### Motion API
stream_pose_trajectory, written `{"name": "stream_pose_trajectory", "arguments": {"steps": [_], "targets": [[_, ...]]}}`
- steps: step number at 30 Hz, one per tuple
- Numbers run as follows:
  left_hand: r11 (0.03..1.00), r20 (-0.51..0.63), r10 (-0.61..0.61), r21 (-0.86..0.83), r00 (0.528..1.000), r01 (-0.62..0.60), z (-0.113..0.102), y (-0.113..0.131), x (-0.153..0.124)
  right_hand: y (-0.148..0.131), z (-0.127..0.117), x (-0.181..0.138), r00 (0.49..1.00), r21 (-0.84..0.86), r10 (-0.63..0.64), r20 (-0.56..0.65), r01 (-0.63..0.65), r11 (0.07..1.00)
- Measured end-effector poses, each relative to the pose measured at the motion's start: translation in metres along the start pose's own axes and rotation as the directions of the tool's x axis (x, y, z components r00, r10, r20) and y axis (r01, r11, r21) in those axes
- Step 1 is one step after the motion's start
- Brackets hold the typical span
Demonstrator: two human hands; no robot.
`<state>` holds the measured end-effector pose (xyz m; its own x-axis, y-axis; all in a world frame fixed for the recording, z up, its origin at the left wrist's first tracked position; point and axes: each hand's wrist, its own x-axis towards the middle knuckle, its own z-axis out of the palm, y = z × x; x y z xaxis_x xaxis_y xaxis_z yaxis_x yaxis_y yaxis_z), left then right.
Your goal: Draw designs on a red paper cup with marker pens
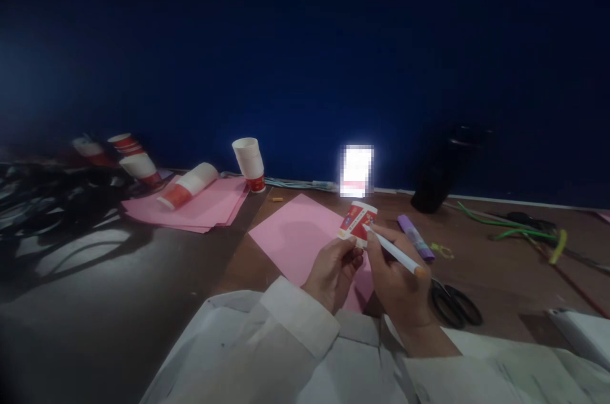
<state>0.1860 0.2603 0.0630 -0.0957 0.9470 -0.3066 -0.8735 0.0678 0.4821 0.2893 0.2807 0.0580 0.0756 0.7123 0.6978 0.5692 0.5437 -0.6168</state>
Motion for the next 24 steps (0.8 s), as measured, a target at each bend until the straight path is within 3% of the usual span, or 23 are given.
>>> {"name": "stream_pose_trajectory", "arguments": {"steps": [24], "targets": [[1.000, 0.001, -0.007, 0.000, 1.000, 0.007, 0.0006, 0.0008, -0.0015, -0.0043, -0.0006, 0.0010, 0.999, 0.004, 0.040, -0.012, -0.040, 0.999]]}}
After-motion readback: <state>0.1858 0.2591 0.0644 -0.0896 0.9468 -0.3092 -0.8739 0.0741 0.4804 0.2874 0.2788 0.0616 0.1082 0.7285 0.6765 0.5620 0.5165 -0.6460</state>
